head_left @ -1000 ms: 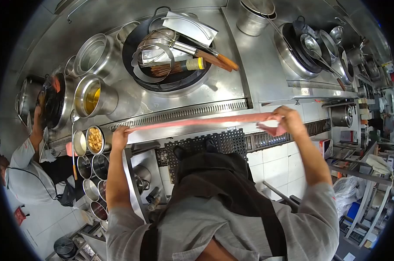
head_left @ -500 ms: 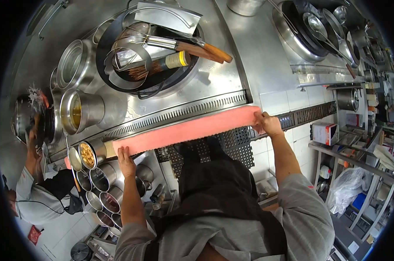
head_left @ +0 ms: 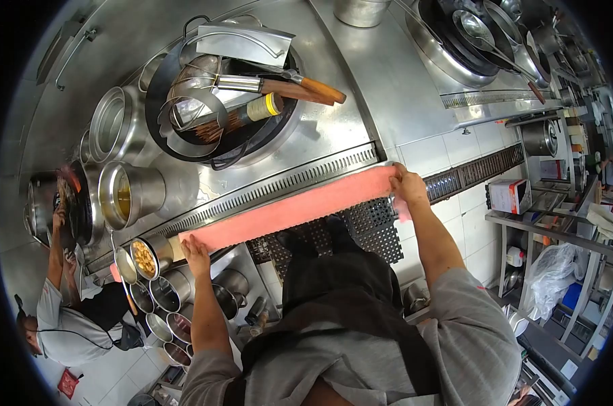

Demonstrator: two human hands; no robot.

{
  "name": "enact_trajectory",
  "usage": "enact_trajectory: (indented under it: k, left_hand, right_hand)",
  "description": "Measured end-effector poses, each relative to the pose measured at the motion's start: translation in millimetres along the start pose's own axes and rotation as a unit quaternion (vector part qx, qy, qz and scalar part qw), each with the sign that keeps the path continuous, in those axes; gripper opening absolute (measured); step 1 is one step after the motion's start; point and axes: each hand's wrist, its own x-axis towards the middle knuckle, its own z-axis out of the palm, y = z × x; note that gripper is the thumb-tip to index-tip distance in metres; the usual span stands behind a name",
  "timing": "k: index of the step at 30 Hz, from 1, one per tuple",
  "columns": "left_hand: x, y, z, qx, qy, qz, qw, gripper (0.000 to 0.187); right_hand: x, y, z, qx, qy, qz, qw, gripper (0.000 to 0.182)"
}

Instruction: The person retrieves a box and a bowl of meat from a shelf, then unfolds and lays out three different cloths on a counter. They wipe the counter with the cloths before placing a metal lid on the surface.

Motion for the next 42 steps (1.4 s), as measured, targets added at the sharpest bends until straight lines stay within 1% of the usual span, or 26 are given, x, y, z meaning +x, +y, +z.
enact_trajectory:
  k: [3,5,7,10,13,15,16,18,21,23,24,25,26,27,28,29,31,32,33,34,35,37,38,39,40,42]
  left_hand:
    - [-3,-1,9,-0.011,0.01,-0.013,1.0,0.05]
    - [-4,3,7,-0.001,-0.003,-0.002,1.0,0.05]
    - [-4,10,9,0.009,-0.015,0.006,1.0,0.051]
    - [-1,13,6,0.068,-0.018,-0.001,0.998,0.052]
    - [4,10,4,0.062,-0.029,0.005,0.998,0.056]
    - [13,5,0,0.047,-0.08,-0.031,0.995,0.056]
    - [20,20,-9,0.044,-0.08,-0.026,0.995,0.056]
    - [38,94,-47,-0.01,-0.109,-0.058,0.992,0.053]
    - [56,212,-58,-0.226,-0.096,0.068,0.967,0.048]
    - [67,310,-96,-0.367,-0.198,0.135,0.899,0.05]
    - [72,352,-115,-0.414,-0.275,0.171,0.851,0.052]
    - [77,384,-121,-0.456,-0.294,0.267,0.796,0.054]
    - [79,419,-130,-0.49,-0.297,0.33,0.75,0.053]
    - [77,452,-150,-0.482,-0.282,0.387,0.734,0.051]
    - [76,477,-173,-0.47,-0.266,0.442,0.716,0.049]
    - [81,492,-195,-0.466,-0.256,0.442,0.723,0.049]
    - [90,505,-229,-0.316,-0.472,0.328,0.755,0.039]
    - [90,496,-233,-0.318,-0.461,0.32,0.765,0.039]
    - [90,482,-236,-0.39,-0.448,0.282,0.753,0.034]
    - [89,469,-242,-0.46,-0.432,0.243,0.736,0.029]
    - [88,456,-250,-0.464,-0.419,0.231,0.745,0.029]
    - [84,431,-281,-0.581,-0.331,0.194,0.718,0.024]
    - [87,413,-292,-0.592,-0.297,0.169,0.73,0.028]
    - [86,399,-310,-0.638,-0.25,0.161,0.71,0.028]
    - [85,383,-325,-0.663,-0.188,0.138,0.711,0.027]
    - [85,343,-339,-0.716,-0.072,0.085,0.689,0.025]
  right_hand:
    - [15,1,8,0.042,0.005,-0.039,0.998,0.02]
    - [19,3,3,0.093,0.081,-0.043,0.991,0.018]
    - [23,5,3,0.09,0.097,-0.039,0.99,0.016]
    - [26,7,3,0.012,0.047,-0.027,0.998,0.025]
    - [18,13,-16,-0.024,0.109,0.004,0.994,0.034]
    - [9,17,-35,0.063,0.019,0.094,0.993,0.039]
    - [-1,8,-53,0.088,0.01,0.082,0.993,0.036]
    - [-23,-13,-87,0.146,0.014,0.061,0.987,0.034]
    - [-51,-54,-145,0.23,0.024,0.017,0.973,0.027]
    - [-68,-82,-186,0.193,0.03,-0.058,0.979,0.025]
    - [-74,-94,-200,0.19,0.064,-0.142,0.969,0.024]
    - [-81,-110,-216,0.189,0.07,-0.15,0.968,0.024]
    - [-88,-130,-231,0.188,0.086,-0.216,0.954,0.024]
    - [-93,-148,-241,0.187,0.1,-0.282,0.936,0.025]
    - [-94,-164,-245,0.188,0.103,-0.293,0.932,0.025]
    - [-93,-180,-248,0.19,0.144,-0.341,0.909,0.028]
    - [-96,-209,-250,0.196,0.18,-0.403,0.875,0.03]
    - [-99,-222,-250,0.269,0.171,-0.363,0.876,0.03]
    - [-99,-233,-250,0.341,0.158,-0.32,0.87,0.031]
    - [-92,-237,-238,0.452,0.108,-0.299,0.833,0.049]
    - [-88,-247,-223,0.453,0.094,-0.313,0.829,0.049]
    - [-84,-278,-191,0.712,0.095,-0.377,0.585,0.073]
    - [-78,-283,-163,0.687,0.035,-0.379,0.619,0.093]
    - [-74,-280,-136,0.652,-0.064,-0.389,0.647,0.093]
    - [-68,-277,-111,0.613,-0.143,-0.41,0.66,0.087]
    - [-77,-287,-83,0.589,-0.275,-0.434,0.624,0.065]
